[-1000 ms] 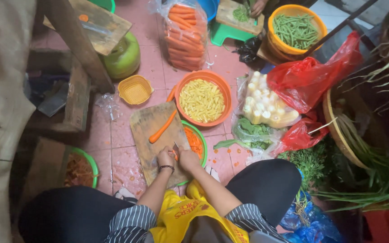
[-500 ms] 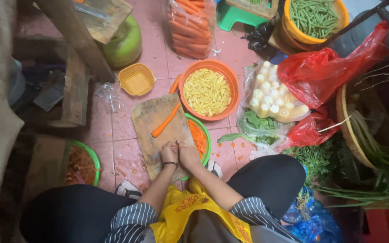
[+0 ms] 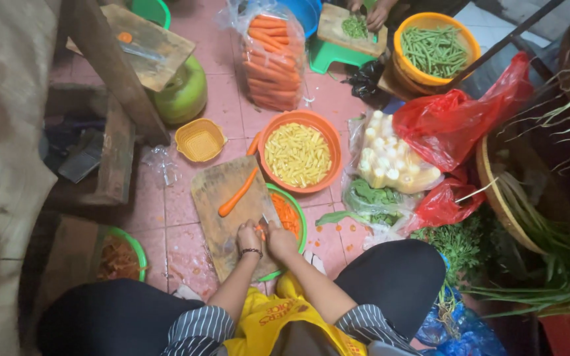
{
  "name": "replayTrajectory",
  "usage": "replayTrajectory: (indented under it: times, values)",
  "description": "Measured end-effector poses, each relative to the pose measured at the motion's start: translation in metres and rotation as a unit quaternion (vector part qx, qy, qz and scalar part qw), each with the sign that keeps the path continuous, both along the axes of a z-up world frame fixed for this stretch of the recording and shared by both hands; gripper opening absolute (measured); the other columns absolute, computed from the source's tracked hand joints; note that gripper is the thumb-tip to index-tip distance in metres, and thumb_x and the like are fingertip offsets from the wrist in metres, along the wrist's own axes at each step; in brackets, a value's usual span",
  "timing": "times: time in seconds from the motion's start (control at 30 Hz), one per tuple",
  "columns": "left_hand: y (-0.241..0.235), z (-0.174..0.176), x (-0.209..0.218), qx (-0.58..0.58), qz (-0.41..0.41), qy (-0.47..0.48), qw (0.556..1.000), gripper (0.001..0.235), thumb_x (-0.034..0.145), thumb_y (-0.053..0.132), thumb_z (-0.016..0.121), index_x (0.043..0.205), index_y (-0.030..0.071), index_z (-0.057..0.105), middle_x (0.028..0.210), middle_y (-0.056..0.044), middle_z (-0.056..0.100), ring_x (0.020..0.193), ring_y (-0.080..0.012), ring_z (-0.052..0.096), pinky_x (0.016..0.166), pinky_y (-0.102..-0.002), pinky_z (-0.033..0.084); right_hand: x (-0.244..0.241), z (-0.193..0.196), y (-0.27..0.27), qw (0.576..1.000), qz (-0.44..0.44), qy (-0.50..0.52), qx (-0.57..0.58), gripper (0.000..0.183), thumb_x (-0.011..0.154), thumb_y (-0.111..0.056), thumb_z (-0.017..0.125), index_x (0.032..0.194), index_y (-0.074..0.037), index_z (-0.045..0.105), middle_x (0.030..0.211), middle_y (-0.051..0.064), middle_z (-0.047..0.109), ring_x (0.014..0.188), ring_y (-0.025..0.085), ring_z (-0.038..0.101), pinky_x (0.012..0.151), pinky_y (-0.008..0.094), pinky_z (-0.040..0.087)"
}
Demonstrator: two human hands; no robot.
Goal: Chopping carrots into slices on a wooden cutting board.
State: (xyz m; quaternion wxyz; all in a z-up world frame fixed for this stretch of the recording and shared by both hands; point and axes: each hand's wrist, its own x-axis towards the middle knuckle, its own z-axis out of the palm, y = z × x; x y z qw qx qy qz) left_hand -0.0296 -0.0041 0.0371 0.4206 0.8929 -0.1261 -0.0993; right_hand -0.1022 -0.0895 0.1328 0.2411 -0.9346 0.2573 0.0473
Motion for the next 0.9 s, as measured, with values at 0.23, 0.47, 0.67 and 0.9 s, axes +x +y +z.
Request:
replayTrajectory:
  times: [0.23,0.47,0.67,0.9]
  values:
    - [-0.001,-0.022,0.000,-0.014,0.023,0.010,1.000,0.021,0.074,-0.010,0.067,0.088,0.006,0.066,0.086,-0.014,0.063,0.076,-0.0291,0.064,0.066,-0.042,0.055,0.005,0.009,0.001,0.997,0.057,0.029,-0.036,0.021,0.096,-0.017,0.049,0.110,-0.004,0.055,0.080,0.026,0.072,0.075,0.043,0.072,0.066,0.057,0.056]
    - [0.000,-0.014,0.006,-0.006,0.023,0.009,1.000,0.017,0.074,-0.007,0.067,0.086,0.005,0.066,0.085,-0.015,0.066,0.077,-0.0324,0.067,0.069,-0.044,0.056,0.017,0.008,0.001,0.998,0.036,0.048,-0.005,0.023,0.095,-0.016,0.049,0.113,-0.003,0.055,0.082,0.028,0.071,0.077,0.046,0.071,0.066,0.058,0.055]
    - [-0.009,-0.027,0.015,0.023,0.015,-0.042,0.999,0.004,0.080,0.006,0.068,0.083,0.007,0.067,0.085,-0.019,0.067,0.081,-0.0391,0.066,0.073,-0.050,0.054,0.020,-0.025,-0.001,1.000,-0.001,-0.015,-0.008,0.027,0.096,-0.018,0.047,0.117,-0.002,0.056,0.085,0.030,0.070,0.077,0.048,0.071,0.065,0.060,0.056]
    - [0.004,-0.042,0.015,0.004,0.024,-0.072,0.997,0.014,0.086,0.006,0.064,0.097,0.010,0.071,0.095,-0.018,0.068,0.092,-0.0393,0.066,0.082,-0.049,0.055,0.016,-0.020,-0.044,0.988,-0.113,-0.096,0.042,0.038,0.098,-0.031,0.050,0.115,0.001,0.059,0.080,0.032,0.068,0.073,0.051,0.067,0.067,0.061,0.053]
